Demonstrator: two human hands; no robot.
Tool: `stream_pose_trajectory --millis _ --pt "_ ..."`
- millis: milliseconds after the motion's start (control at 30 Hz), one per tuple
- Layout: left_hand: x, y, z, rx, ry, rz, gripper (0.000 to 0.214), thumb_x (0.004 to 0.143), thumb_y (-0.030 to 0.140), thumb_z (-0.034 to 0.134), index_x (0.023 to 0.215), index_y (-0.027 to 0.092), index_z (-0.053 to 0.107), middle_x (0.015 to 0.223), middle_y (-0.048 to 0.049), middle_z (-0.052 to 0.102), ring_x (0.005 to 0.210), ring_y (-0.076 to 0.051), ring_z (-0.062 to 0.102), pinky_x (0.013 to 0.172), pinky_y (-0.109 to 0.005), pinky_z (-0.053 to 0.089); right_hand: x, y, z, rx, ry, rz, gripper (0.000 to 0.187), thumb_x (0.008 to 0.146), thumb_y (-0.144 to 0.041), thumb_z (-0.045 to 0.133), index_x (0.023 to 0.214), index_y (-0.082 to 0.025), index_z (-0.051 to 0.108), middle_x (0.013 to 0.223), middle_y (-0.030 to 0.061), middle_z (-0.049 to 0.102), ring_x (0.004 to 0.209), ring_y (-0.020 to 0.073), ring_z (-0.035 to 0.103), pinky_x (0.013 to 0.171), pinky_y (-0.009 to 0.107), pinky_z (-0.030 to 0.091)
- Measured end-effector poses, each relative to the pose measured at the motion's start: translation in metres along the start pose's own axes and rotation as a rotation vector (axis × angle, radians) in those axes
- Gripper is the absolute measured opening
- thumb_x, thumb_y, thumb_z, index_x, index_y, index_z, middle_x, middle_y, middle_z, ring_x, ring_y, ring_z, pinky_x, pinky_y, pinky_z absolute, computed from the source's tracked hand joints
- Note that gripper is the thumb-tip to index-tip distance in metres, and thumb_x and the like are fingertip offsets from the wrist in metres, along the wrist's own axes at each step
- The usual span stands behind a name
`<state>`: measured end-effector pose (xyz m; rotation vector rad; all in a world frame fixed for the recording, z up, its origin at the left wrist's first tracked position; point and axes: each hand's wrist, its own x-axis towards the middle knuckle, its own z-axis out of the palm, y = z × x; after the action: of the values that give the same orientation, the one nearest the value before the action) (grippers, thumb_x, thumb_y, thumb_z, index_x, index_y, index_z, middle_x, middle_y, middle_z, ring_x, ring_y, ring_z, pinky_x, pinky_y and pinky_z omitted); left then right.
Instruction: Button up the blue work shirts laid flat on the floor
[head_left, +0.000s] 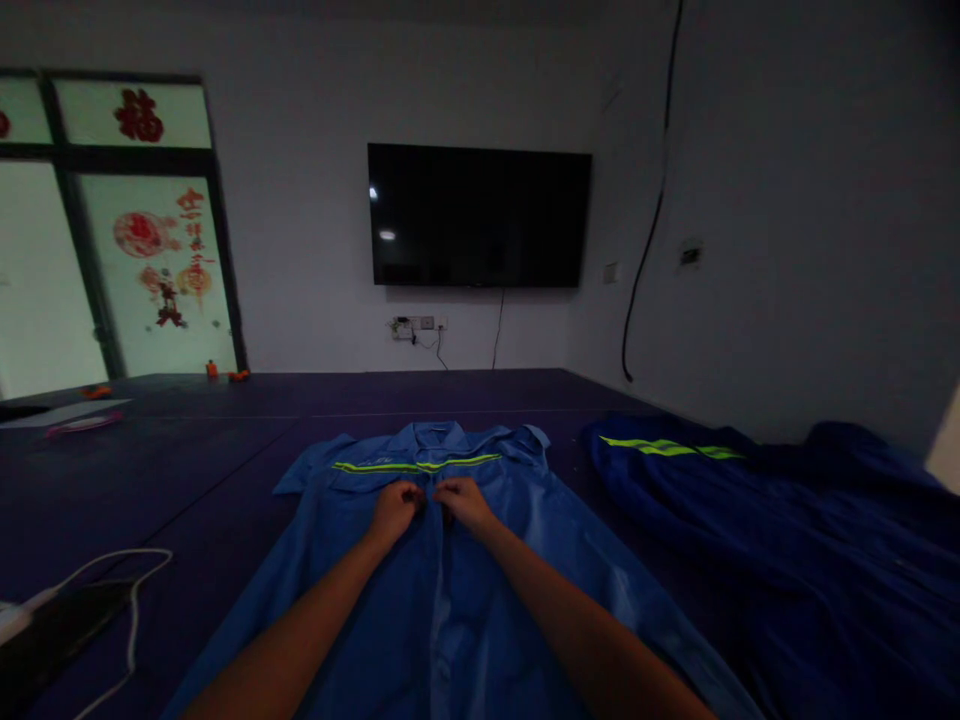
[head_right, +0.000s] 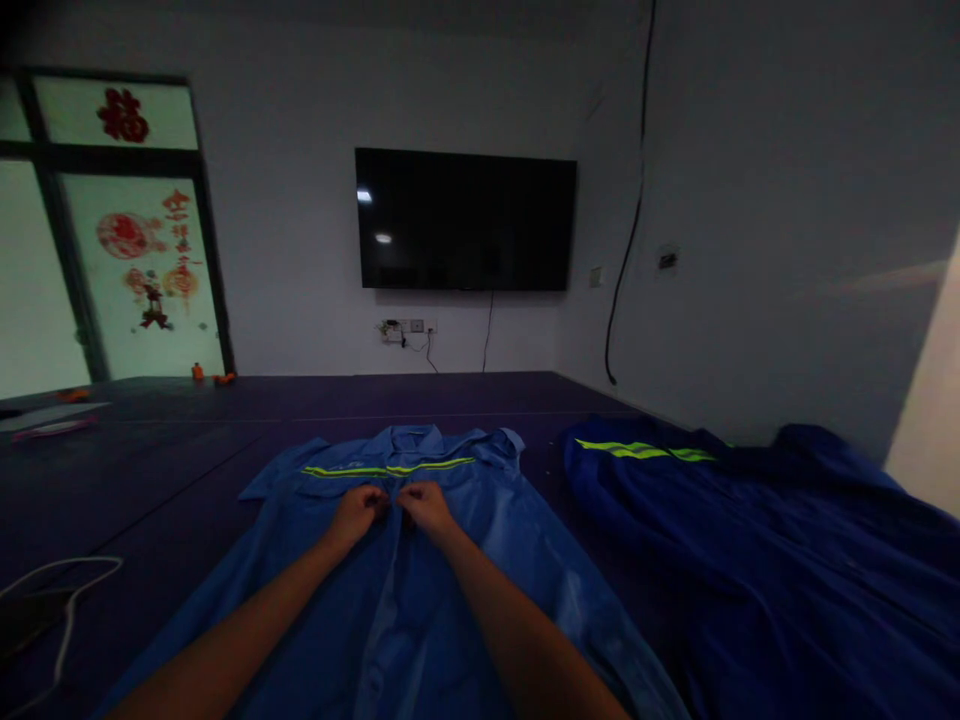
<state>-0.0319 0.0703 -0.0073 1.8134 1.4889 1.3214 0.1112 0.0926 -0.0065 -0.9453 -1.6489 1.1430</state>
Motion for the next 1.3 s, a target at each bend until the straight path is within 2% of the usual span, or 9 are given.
stream_pose_trajectory --millis 267,500,767,1300 --pt "-0.002 -0.0004 0.0 0.0 0.002 -0.003 0.01 0.063 0.016 0.05 0.058 0.014 0.059 0.055 0.0003 0.057 0.06 -0.014 0.055 0.059 -0.023 0.04 0.0008 0.0008 0.0005 -0.011 -0.009 0.011 0.012 0.065 -0.02 0.053 0.057 -0.015 0.06 0.041 -0.0054 0.048 0.038 0.0073 0.042 0.038 0.017 0.03" --pt "-0.0015 -0.0003 -0.0002 -0.01 0.011 -0.004 0.012 0.063 0.015 0.048 0.059 0.015 0.059 0.057 -0.0001 0.059 0.061 -0.014 0.056 0.058 -0.022 0.041 0.0006 -0.0004 0.0021 0.001 -0.026 0.002 0.033 0.075 -0.034 0.047 0.048 -0.016 0.051 0.037 -0.004 0.045 0.034 0.0078 0.042 0.036 0.018 0.03" --pt "-0.0023 -0.0003 -0.0003 -0.043 0.032 -0.009 0.012 0.062 0.02 0.052 0.064 0.015 0.061 0.059 -0.0008 0.062 0.062 -0.015 0.058 0.059 -0.024 0.043 0.0028 0.0027 0.0026 -0.003 -0.008 -0.006 0.022 0.073 -0.027 0.048 0.058 -0.015 0.057 0.039 -0.0052 0.046 0.035 0.0077 0.041 0.036 0.017 0.029" --pt "-0.0059 0.0047 -0.003 -0.099 0.086 -0.001 0.017 0.068 0.026 0.054 0.073 0.014 0.064 0.068 -0.0044 0.066 0.063 -0.016 0.06 0.06 -0.025 0.046 0.0059 0.007 0.0029 0.0 0.04 -0.003 0.022 0.074 -0.023 0.043 0.057 -0.016 0.054 0.041 -0.0052 0.046 0.037 0.0081 0.043 0.037 0.017 0.031"
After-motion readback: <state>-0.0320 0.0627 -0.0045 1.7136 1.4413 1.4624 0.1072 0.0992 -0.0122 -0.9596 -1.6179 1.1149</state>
